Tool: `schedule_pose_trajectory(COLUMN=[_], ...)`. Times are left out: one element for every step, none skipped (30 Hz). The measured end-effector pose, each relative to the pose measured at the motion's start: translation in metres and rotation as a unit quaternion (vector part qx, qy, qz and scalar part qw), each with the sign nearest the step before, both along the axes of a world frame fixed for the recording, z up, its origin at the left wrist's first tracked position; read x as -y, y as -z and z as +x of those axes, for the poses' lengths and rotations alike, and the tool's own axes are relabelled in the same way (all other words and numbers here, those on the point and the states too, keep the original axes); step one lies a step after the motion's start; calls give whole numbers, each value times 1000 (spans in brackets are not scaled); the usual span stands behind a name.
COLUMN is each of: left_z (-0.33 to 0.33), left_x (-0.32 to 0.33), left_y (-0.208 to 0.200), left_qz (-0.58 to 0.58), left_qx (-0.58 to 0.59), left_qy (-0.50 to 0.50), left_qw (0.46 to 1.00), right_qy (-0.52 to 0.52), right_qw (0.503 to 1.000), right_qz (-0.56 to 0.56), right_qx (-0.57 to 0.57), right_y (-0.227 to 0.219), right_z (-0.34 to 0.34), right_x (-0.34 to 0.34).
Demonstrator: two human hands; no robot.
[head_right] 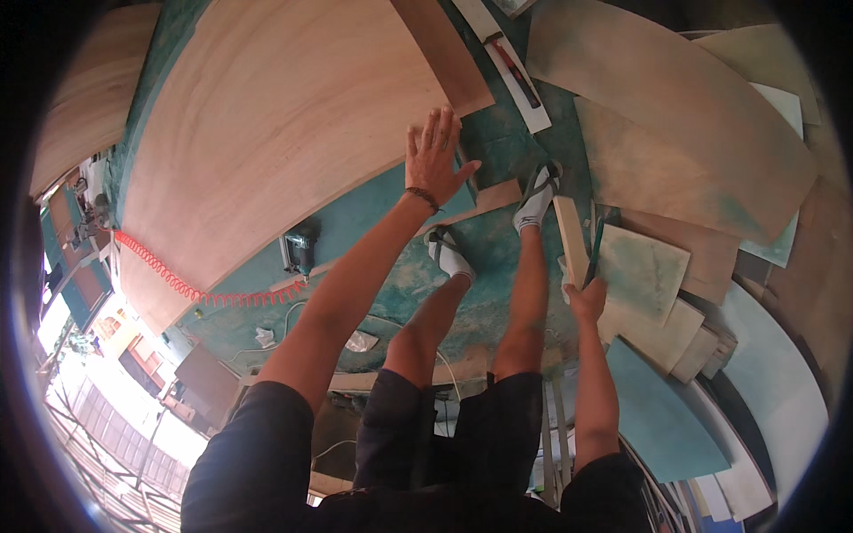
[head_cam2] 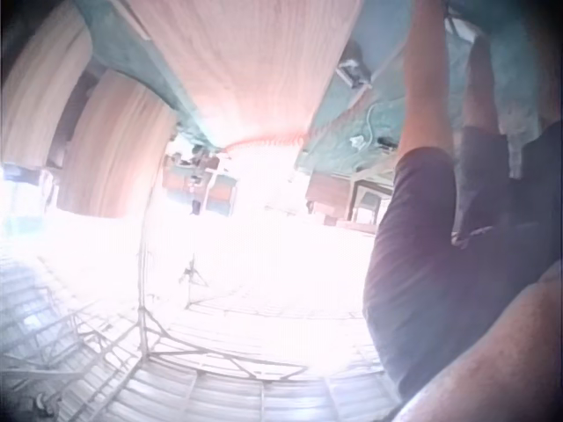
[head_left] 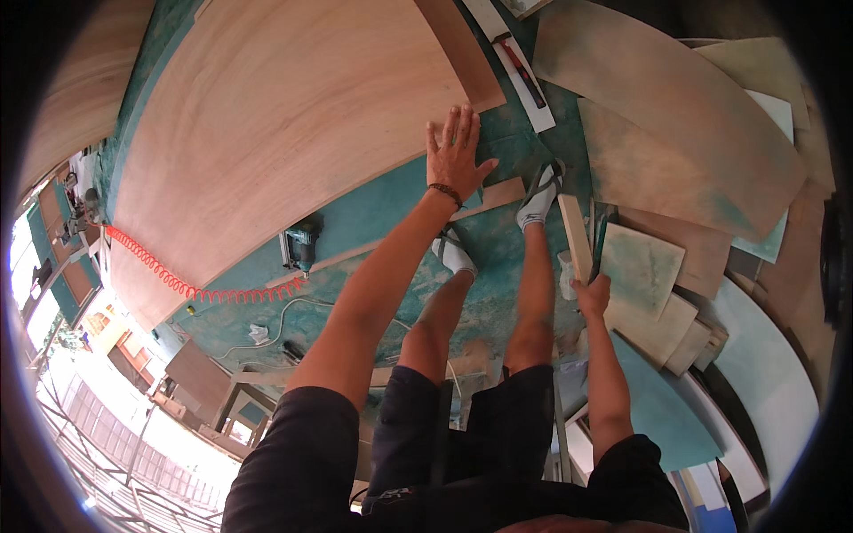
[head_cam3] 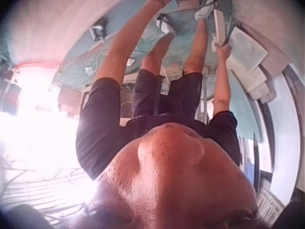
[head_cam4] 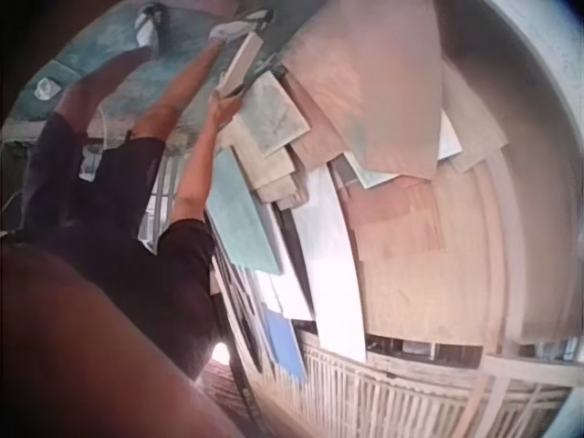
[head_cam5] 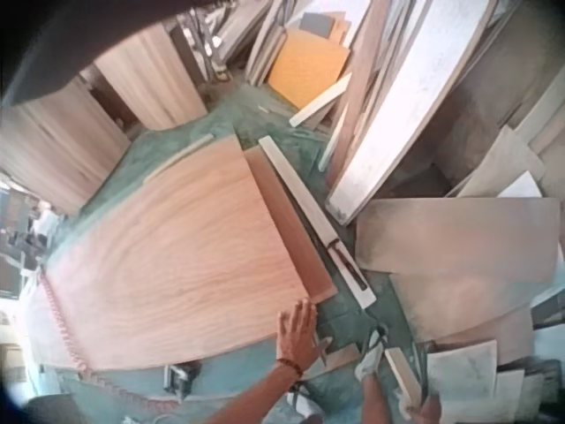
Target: The person aligns curved wooden panels on the floor and secures them to a wooden frame using a pneumatic nail gun and a hammer.
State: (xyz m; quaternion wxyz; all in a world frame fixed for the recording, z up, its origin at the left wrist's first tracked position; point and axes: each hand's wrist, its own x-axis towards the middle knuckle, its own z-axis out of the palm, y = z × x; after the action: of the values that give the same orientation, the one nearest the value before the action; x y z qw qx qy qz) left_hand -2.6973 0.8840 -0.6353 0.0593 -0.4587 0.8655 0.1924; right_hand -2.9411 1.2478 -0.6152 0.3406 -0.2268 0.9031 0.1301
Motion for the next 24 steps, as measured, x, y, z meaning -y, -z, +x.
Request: schedule_pose_trajectory(left_z=[1, 2, 3, 5, 7, 8, 13, 22, 33, 47, 64, 88, 112, 140, 168, 200, 232, 261, 290, 319, 339, 358, 369, 375], left_x=[-1, -1, 2, 4, 3, 4, 4, 2, -4, -9, -13, -19, -23, -25, -25, -24, -23, -22, -24, -24, -25, -25, -27, -25], left_y=[-4, -6, -6, -9, -12, -15, -17, -17, -10, -2, 5, 12, 17, 23, 25, 28, 33, 37, 41, 45, 43, 36, 32, 31], left_qz=[-6, -3, 1, 5, 21, 35, 50, 39, 29, 18, 0, -19, -37, -58, -75, -80, -85, -86, -86, -87, -76, -67, -55, -47], left_qx=[43, 49, 54, 61, 43, 26, 9, -16, -42, -65, -68, -67, -66, -26, 12, 17, 20, 46, 73, 100, 107, 117, 127, 138], left_qy=[13, 18, 21, 25, 22, 19, 15, -15, -47, -78, -114, -151, -184, -197, -208, -227, -247, -284, -321, -335, -356, -379, -363, -350], left_qw=[999, 999, 998, 998, 999, 999, 999, 999, 998, 995, 991, 986, 980, 978, 975, 970, 965, 954, 940, 933, 925, 915, 921, 925], right_qy=[-1, -5, -10, -20, -31, -41, -6, 12, 28, 43, -10, -13, -11, -13, -39, -54, -68, -84, -108, -133, -160, -179, -200, -223], right_qw=[1000, 1000, 999, 999, 997, 996, 997, 997, 996, 995, 996, 995, 992, 989, 991, 987, 982, 978, 976, 973, 969, 966, 964, 960], right_qz=[6, 12, 19, 28, 39, 46, 64, 71, 79, 87, 84, 94, 105, 117, 99, 115, 130, 144, 142, 141, 141, 137, 133, 123], right_qx=[-10, -19, -28, -40, -51, -63, -39, -17, 4, 28, 21, 44, 65, 89, 85, 103, 117, 129, 127, 126, 129, 123, 118, 115], right_y=[7, 12, 14, 14, 13, 11, 7, 5, 2, 1, 1, 2, 5, 8, 25, 30, 35, 42, 50, 57, 63, 76, 83, 94], right_z=[6, 10, 14, 21, 28, 34, 38, 42, 45, 49, 54, 58, 63, 65, 63, 66, 73, 77, 78, 81, 87, 87, 85, 86], right_x=[-15, -27, -38, -49, -60, -66, -70, -72, -72, -70, -68, -60, -50, -41, -46, -34, -14, 6, 21, 33, 38, 30, 19, 12])
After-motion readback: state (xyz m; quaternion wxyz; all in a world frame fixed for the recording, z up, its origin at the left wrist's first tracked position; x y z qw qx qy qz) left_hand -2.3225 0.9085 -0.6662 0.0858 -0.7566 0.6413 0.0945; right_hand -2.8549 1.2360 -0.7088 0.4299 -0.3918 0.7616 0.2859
